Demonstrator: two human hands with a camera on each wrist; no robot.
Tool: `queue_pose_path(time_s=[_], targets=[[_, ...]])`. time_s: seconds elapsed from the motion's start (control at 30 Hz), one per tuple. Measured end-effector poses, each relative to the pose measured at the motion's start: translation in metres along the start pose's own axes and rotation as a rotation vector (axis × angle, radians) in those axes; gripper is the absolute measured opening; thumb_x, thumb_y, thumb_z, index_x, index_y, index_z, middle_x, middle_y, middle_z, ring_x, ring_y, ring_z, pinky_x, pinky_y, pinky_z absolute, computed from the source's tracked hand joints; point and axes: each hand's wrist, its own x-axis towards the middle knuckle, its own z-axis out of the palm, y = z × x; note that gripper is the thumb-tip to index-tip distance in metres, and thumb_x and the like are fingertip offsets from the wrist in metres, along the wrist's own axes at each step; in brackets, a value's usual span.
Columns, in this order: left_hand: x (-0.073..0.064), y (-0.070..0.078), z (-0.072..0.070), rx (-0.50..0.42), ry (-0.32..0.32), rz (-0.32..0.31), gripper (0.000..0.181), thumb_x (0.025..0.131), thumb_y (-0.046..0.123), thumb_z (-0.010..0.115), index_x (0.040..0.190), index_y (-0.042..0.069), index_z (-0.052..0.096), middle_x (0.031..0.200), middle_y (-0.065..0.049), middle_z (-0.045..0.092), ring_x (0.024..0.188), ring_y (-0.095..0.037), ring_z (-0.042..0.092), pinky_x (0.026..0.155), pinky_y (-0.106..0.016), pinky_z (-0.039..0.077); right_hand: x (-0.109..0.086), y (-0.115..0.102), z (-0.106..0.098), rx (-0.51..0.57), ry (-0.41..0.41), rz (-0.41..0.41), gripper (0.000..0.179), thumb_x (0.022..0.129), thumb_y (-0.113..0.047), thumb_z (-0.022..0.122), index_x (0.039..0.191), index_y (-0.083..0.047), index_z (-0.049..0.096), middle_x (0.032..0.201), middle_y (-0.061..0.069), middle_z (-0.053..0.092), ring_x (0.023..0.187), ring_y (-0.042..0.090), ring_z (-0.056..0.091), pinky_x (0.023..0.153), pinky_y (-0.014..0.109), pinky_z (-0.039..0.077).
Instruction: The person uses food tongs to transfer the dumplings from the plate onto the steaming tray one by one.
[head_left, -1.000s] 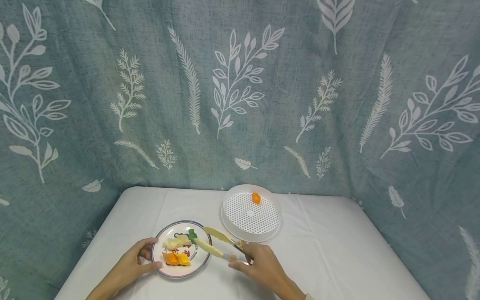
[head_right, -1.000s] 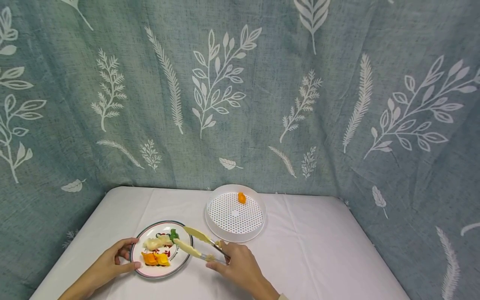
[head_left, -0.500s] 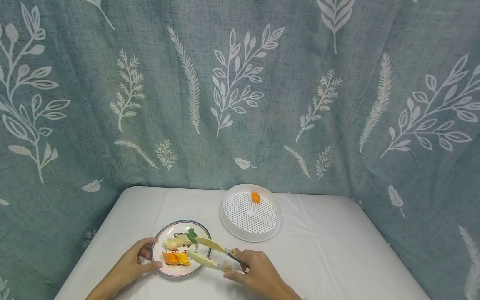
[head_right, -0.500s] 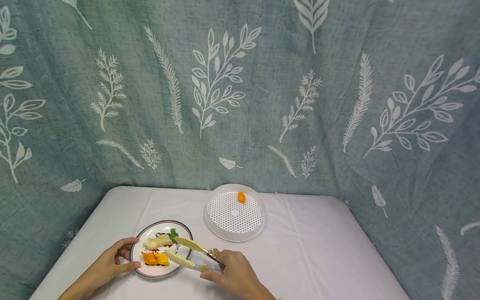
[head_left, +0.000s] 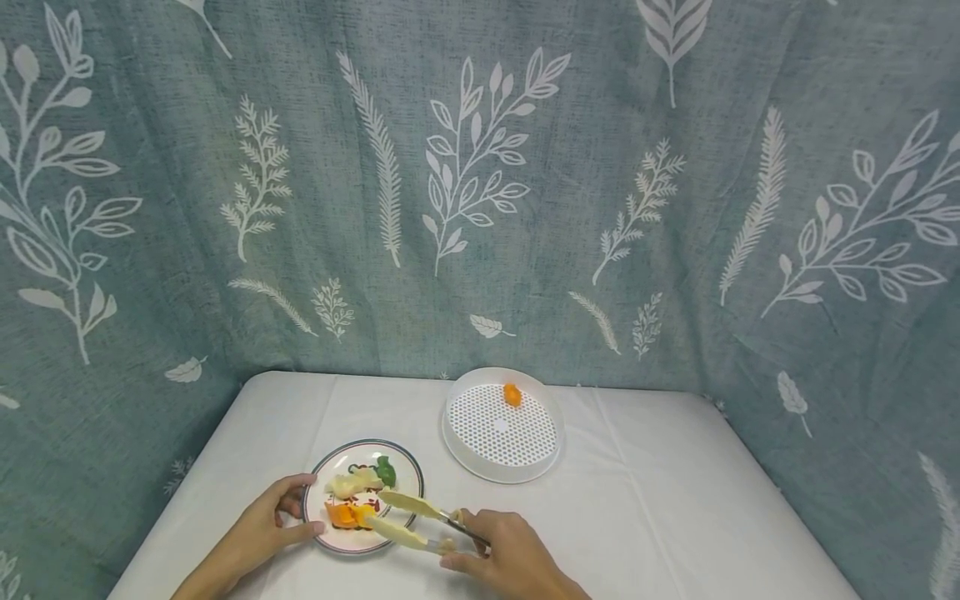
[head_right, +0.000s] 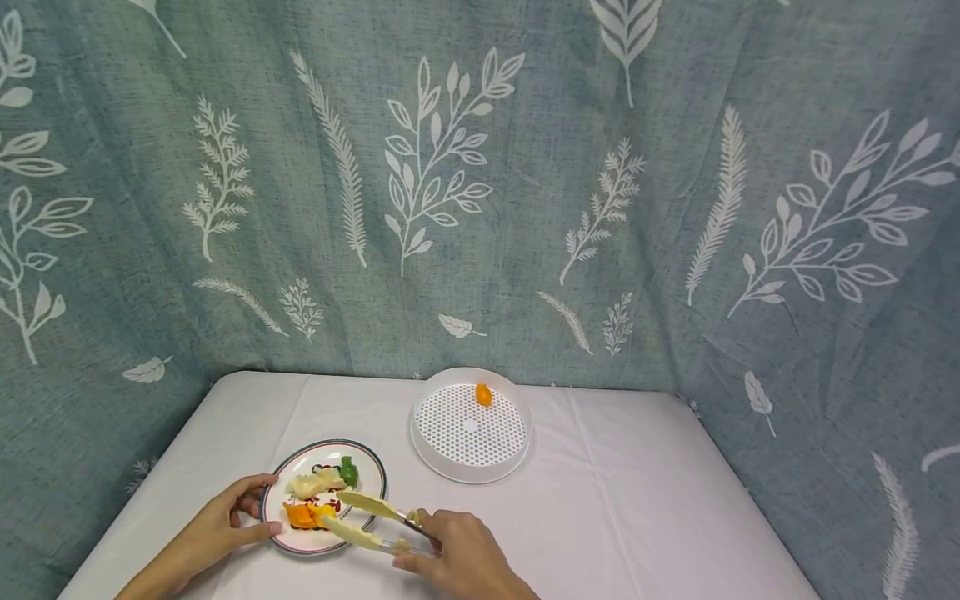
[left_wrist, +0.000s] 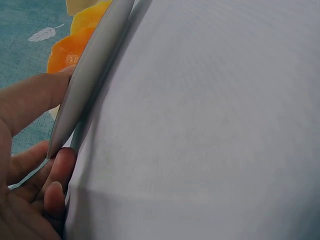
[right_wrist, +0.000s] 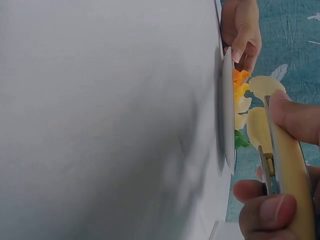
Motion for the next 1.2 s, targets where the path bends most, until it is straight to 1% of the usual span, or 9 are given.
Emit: queue_pose_path(time_s=[0.17, 0.3, 0.47, 0.67, 0.8, 0.93, 1.0, 1.1, 1.2], targets=[[0.000, 0.000, 0.000, -0.002, 0.000, -0.017, 0.093, 0.070, 0.040, 0.095, 0.145, 0.006, 0.051, 0.100, -0.003, 0.057, 0.093, -0.020, 0.050, 0.073, -0.030, 0.040, 0.001, -0.004, 0.003, -0.057, -0.023, -0.012, 0.068, 0.089, -0.063, 0.070, 0.134, -0.012, 0.070, 0.068, -0.014, 0.047, 0.060, 0.000, 0.039, 0.055, 0.020, 0.037], [0.001, 0.000, 0.001, 0.001, 0.002, -0.023, 0.094, 0.070, 0.040, 0.095, 0.145, 0.006, 0.051, 0.100, -0.003, 0.057, 0.093, -0.019, 0.050, 0.074, -0.031, 0.041, 0.003, -0.006, 0.005, -0.094, -0.030, -0.011, 0.066, 0.089, -0.062, 0.071, 0.133, -0.014, 0.070, 0.068, -0.016, 0.046, 0.060, 0.000, 0.039, 0.055, 0.020, 0.036], [0.000, 0.000, 0.001, 0.008, 0.006, -0.001, 0.091, 0.071, 0.039, 0.095, 0.144, 0.006, 0.052, 0.104, -0.003, 0.059, 0.093, -0.019, 0.050, 0.075, -0.030, 0.042, 0.004, -0.007, 0.008, -0.113, -0.033, -0.008, 0.065, 0.089, -0.061, 0.070, 0.133, -0.013, 0.070, 0.068, -0.015, 0.046, 0.060, 0.000, 0.038, 0.055, 0.020, 0.036], [-0.001, 0.001, 0.000, 0.000, 0.009, 0.002, 0.091, 0.070, 0.039, 0.095, 0.144, 0.006, 0.053, 0.104, -0.003, 0.059, 0.093, -0.019, 0.050, 0.074, -0.029, 0.041, 0.006, -0.005, 0.011, -0.148, 0.005, -0.050, 0.062, 0.092, -0.061, 0.067, 0.132, -0.013, 0.071, 0.067, -0.015, 0.043, 0.057, 0.000, 0.033, 0.053, 0.020, 0.032], [-0.001, 0.000, -0.001, -0.015, 0.001, 0.008, 0.090, 0.072, 0.038, 0.094, 0.144, 0.006, 0.052, 0.104, -0.003, 0.059, 0.094, -0.019, 0.050, 0.074, -0.028, 0.040, 0.006, -0.005, 0.011, -0.145, 0.033, -0.075, 0.062, 0.092, -0.059, 0.067, 0.131, -0.010, 0.072, 0.072, -0.018, 0.051, 0.058, -0.001, 0.037, 0.055, 0.019, 0.036], [-0.001, -0.001, -0.002, -0.019, -0.003, 0.015, 0.089, 0.073, 0.038, 0.094, 0.144, 0.006, 0.052, 0.106, -0.003, 0.059, 0.095, -0.019, 0.050, 0.074, -0.027, 0.040, 0.006, -0.006, 0.011, -0.147, 0.051, -0.075, 0.060, 0.093, -0.058, 0.068, 0.130, -0.011, 0.072, 0.078, -0.019, 0.058, 0.060, -0.001, 0.042, 0.057, 0.019, 0.039], [0.000, -0.001, -0.002, -0.017, -0.003, 0.015, 0.089, 0.072, 0.039, 0.094, 0.144, 0.006, 0.053, 0.107, -0.003, 0.059, 0.095, -0.019, 0.050, 0.074, -0.027, 0.040, 0.006, -0.005, 0.011, -0.139, 0.061, -0.075, 0.059, 0.093, -0.057, 0.068, 0.129, -0.011, 0.073, 0.079, -0.019, 0.060, 0.060, -0.001, 0.043, 0.058, 0.019, 0.040], [0.000, -0.002, -0.002, -0.017, -0.003, 0.016, 0.090, 0.072, 0.039, 0.094, 0.144, 0.006, 0.052, 0.108, -0.003, 0.060, 0.095, -0.019, 0.050, 0.075, -0.026, 0.040, 0.005, -0.003, 0.013, -0.128, 0.087, -0.100, 0.055, 0.094, -0.054, 0.068, 0.127, -0.011, 0.074, 0.079, -0.020, 0.060, 0.060, -0.002, 0.043, 0.058, 0.019, 0.041], [0.000, -0.003, -0.002, -0.018, -0.005, 0.021, 0.089, 0.073, 0.039, 0.094, 0.144, 0.006, 0.052, 0.109, -0.003, 0.060, 0.096, -0.019, 0.051, 0.075, -0.027, 0.040, 0.005, -0.001, 0.014, -0.120, 0.103, -0.119, 0.053, 0.094, -0.053, 0.068, 0.127, -0.012, 0.074, 0.077, -0.021, 0.057, 0.060, -0.002, 0.043, 0.057, 0.018, 0.041]])
